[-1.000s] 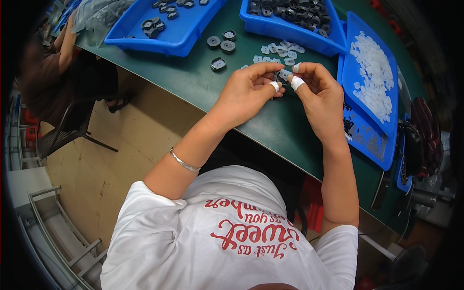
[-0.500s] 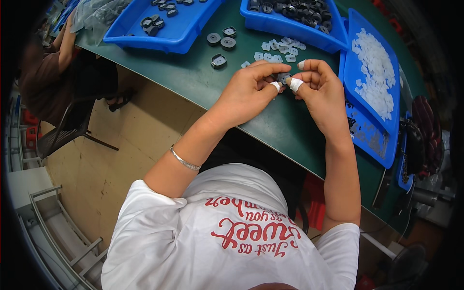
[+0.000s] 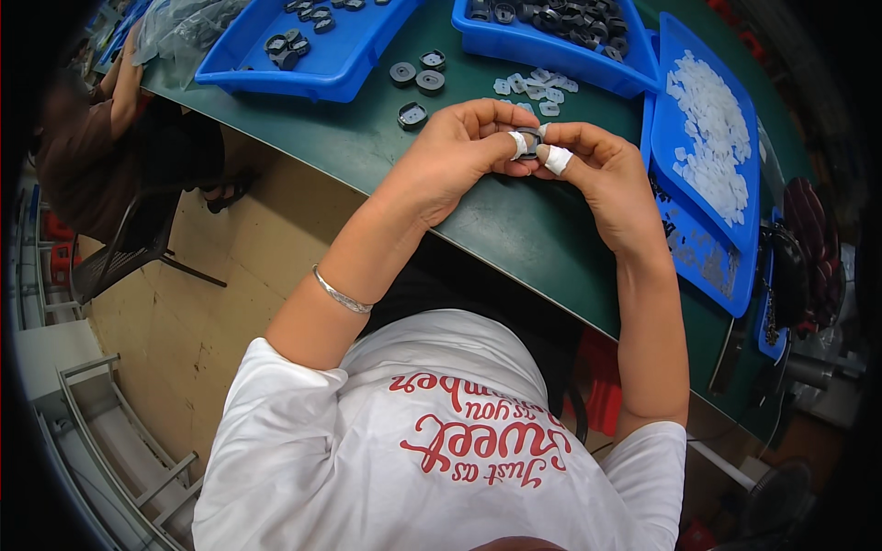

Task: The person assembles small white plastic pins into larger grey plastic housings by hand at a workbench, taking the pins from a blue parts tray.

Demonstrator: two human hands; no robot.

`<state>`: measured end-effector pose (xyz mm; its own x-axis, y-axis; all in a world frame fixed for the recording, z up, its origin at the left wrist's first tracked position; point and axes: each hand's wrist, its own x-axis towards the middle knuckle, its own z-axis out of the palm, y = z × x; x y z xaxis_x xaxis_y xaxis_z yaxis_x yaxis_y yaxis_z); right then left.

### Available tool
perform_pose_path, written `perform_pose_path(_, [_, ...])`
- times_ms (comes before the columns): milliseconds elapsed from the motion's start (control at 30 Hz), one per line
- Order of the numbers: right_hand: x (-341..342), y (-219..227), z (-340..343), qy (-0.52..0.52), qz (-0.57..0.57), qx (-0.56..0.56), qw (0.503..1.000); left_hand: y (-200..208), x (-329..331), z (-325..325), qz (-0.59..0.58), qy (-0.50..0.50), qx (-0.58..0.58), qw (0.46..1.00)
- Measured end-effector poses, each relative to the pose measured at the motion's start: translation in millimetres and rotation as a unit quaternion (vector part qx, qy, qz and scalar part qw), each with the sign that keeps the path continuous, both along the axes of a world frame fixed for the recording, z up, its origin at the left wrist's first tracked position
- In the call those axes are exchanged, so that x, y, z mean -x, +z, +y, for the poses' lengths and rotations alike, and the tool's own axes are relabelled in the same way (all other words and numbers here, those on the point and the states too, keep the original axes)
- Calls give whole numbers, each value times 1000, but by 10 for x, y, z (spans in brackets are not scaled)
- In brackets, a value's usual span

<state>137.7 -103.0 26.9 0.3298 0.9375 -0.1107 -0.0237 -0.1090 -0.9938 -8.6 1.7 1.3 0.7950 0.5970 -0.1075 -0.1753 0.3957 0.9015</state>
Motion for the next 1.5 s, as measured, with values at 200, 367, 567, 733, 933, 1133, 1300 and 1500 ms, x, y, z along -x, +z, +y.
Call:
perform_pose_path(200, [44, -6, -11, -10, -22, 5, 1000, -19, -47, -96, 29, 33, -55, 998])
perform_pose_path(367, [28, -21, 8, -16, -35, 0, 999, 1, -51, -87, 3, 41, -30, 999])
perform_pose_path(567, [24, -72, 18, 6, 34, 4, 999, -80, -65, -96, 57, 56, -109, 991])
perform_pose_path(733, [-29, -92, 28, -6, 27, 18, 999, 1, -62, -49, 27, 39, -31, 998])
perform_pose_path(933, [38, -39, 21, -32, 8, 33, 999, -12, -21, -18, 13, 36, -1, 999])
perform_pose_path(1133, [-14, -64, 25, -36, 90, 21, 995, -95, -8, -232, -14, 84, -226, 970])
perform_pose_path(1300, [10, -48, 13, -38, 112, -1, 993, -119, -35, -258, 16, 141, -493, 858])
perform_pose_path(1500, [-19, -108, 3, -6, 108, -30, 994, -85, -8, -285, 26, 152, -547, 823])
